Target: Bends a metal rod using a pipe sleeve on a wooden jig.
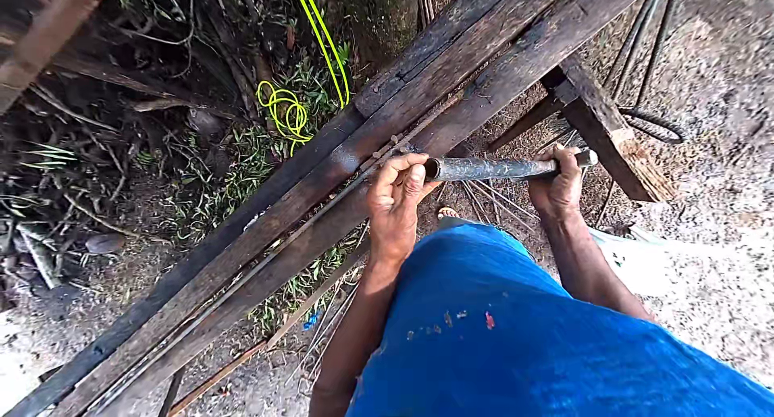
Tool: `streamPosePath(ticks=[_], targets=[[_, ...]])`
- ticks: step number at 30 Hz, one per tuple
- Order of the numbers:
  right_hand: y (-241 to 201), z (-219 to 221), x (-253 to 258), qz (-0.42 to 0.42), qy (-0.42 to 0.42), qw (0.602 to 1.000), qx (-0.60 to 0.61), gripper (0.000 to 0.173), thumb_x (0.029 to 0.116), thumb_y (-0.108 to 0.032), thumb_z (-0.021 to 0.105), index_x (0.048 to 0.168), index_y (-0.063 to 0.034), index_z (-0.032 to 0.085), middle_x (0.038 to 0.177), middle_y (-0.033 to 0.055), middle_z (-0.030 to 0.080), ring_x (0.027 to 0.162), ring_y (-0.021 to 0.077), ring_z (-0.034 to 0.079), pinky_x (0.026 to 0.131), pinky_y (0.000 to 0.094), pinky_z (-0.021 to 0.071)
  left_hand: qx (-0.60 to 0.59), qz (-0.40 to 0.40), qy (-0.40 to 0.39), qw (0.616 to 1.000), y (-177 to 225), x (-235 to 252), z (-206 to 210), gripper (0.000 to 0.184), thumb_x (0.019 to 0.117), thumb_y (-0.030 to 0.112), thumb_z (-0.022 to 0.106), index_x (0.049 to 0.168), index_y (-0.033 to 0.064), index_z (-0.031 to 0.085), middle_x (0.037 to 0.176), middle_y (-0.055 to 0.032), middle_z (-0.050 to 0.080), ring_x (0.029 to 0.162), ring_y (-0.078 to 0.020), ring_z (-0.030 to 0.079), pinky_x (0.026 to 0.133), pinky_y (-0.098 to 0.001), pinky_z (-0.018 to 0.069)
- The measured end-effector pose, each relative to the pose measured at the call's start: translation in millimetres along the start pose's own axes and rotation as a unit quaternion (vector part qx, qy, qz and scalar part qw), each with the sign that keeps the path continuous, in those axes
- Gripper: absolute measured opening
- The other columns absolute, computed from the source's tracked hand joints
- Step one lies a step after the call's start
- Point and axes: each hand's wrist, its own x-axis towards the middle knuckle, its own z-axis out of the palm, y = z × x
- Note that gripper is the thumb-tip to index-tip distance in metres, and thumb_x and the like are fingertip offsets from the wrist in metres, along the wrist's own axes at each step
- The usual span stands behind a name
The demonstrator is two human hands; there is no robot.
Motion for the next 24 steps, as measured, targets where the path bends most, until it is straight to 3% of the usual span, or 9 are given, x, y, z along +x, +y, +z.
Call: streamPosePath(ticks=[3,5,7,9,13,17,24], targets=[[0,-5,0,-0.007,0.01,1.0,0.007,0.008,0.1044,-0.018,0.049,0.097,-0.0203,0.051,0.08,-0.004,0.062,0.078,0.0107,0.065,0.081,0.0358,0.0575,0.048,0.028,-0.047,0.997,1,-2,1,0.031,0.1094,0.022,0.048,0.13,0.0016,0.061,0.128,-0.0128,0.064,0.113,-0.0259,0.067,0.097,-0.0491,0.0594],[-1,-7,1,-0.011,0.024,1.0,0.013,0.006,0.1052,-0.018,0.048,0.1,-0.0192,0.051,0.079,-0.0033,0.062,0.077,0.0112,0.066,0.081,0.0353,0.058,0.081,0.054,-0.079,0.992,1,-4,3,0.033,0.1053,0.021,0.057,0.131,-0.0007,0.059,0.132,-0.0138,0.063,0.114,-0.0249,0.067,0.098,-0.0449,0.0594],[-2,-8,1,-0.02,0.035,0.999,0.014,0.007,0.1051,-0.016,0.047,0.1,-0.0189,0.05,0.078,-0.0036,0.063,0.077,0.0106,0.067,0.08,0.0336,0.0584,0.095,0.065,-0.095,0.989,1,-7,7,0.04,0.0975,0.01,0.069,0.133,-0.003,0.057,0.134,-0.0142,0.062,0.117,-0.023,0.066,0.098,-0.0378,0.0591],[-3,-8,0,-0.025,0.043,0.999,0.015,0.01,0.1049,-0.016,0.046,0.097,-0.0186,0.052,0.075,-0.004,0.062,0.074,0.0102,0.066,0.079,0.0328,0.0581,0.099,0.069,-0.097,0.988,-3,-9,8,0.044,0.0925,-0.001,0.072,0.134,-0.0048,0.056,0.133,-0.0162,0.062,0.117,-0.0247,0.066,0.098,-0.038,0.0598],[-3,-14,-2,-0.027,0.055,0.998,0.02,0.015,0.1071,-0.02,0.047,0.094,-0.0183,0.052,0.073,-0.0032,0.061,0.073,0.0137,0.066,0.08,0.0368,0.059,0.09,0.087,-0.098,0.987,-6,-10,4,0.037,0.0914,-0.005,0.072,0.127,-0.0057,0.061,0.128,-0.0166,0.066,0.111,-0.0237,0.069,0.094,-0.0372,0.0616],[-7,-18,-11,-0.032,0.082,0.996,-0.017,0.02,0.1097,-0.028,0.047,0.093,-0.0191,0.054,0.073,-0.0049,0.062,0.07,0.0103,0.066,0.075,0.032,0.0595,0.084,0.095,-0.1,0.987,-9,-11,0,0.034,0.0918,-0.003,0.072,0.125,-0.0064,0.062,0.126,-0.0168,0.067,0.11,-0.023,0.07,0.093,-0.0368,0.0618],[-7,-19,-4,-0.066,0.092,0.993,-0.026,0.017,0.1095,-0.025,0.047,0.096,-0.017,0.053,0.067,-0.0036,0.061,0.064,0.0121,0.065,0.071,0.034,0.0598,0.095,0.079,-0.103,0.987,-10,-14,-2,0.036,0.0889,-0.007,0.073,0.124,-0.0083,0.063,0.125,-0.0173,0.068,0.107,-0.0221,0.071,0.09,-0.0355,0.0629]])
